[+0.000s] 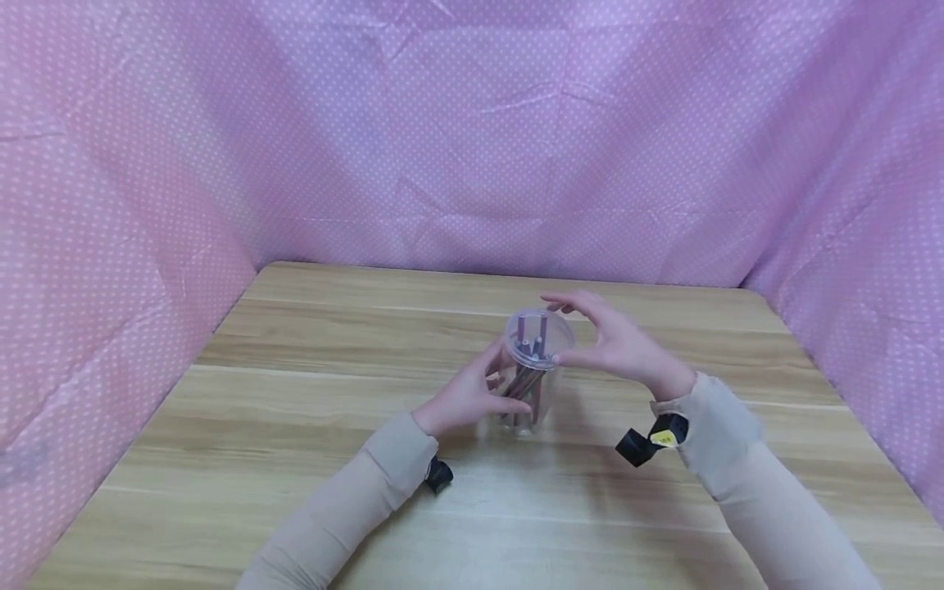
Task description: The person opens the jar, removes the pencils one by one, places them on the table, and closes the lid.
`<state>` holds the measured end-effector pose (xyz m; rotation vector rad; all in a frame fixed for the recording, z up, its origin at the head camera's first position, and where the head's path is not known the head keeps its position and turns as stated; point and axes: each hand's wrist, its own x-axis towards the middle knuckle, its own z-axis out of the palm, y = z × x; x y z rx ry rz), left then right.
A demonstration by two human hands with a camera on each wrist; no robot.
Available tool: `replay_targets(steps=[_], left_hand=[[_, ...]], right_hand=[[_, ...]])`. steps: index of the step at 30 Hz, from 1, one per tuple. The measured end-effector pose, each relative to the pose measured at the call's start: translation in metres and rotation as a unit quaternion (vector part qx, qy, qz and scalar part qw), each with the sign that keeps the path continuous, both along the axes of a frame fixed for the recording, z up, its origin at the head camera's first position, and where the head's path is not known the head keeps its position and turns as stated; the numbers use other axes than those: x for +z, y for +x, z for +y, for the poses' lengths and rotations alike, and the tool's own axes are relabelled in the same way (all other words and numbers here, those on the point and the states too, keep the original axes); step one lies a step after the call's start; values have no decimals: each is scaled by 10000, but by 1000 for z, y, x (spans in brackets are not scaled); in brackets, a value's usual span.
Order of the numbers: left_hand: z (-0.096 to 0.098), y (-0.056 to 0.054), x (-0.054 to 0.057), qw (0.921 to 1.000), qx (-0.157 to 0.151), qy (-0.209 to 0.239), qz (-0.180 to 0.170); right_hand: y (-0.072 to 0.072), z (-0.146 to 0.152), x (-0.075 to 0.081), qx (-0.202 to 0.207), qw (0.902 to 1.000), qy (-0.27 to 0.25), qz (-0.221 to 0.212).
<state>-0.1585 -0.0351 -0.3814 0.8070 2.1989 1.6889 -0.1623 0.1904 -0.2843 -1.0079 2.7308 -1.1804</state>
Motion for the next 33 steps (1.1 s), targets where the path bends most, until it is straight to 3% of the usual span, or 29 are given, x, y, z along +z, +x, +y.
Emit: replay_targets(steps=[8, 16, 24, 33], left_hand=[[0, -5, -1, 9999, -73, 98, -72], [2, -11, -2, 9999, -122, -7, 55], [0, -11, -4, 9999, -73, 58, -70], [-5, -15, -3, 9998, -121, 95, -158]], right_hand=[[10, -15, 1, -1078, 9936, 181, 294], [12, -26, -4, -1647, 9840, 75, 678], [9, -30, -6, -1461, 9855, 186, 844], [2, -26, 0, -988, 9933, 333, 499]])
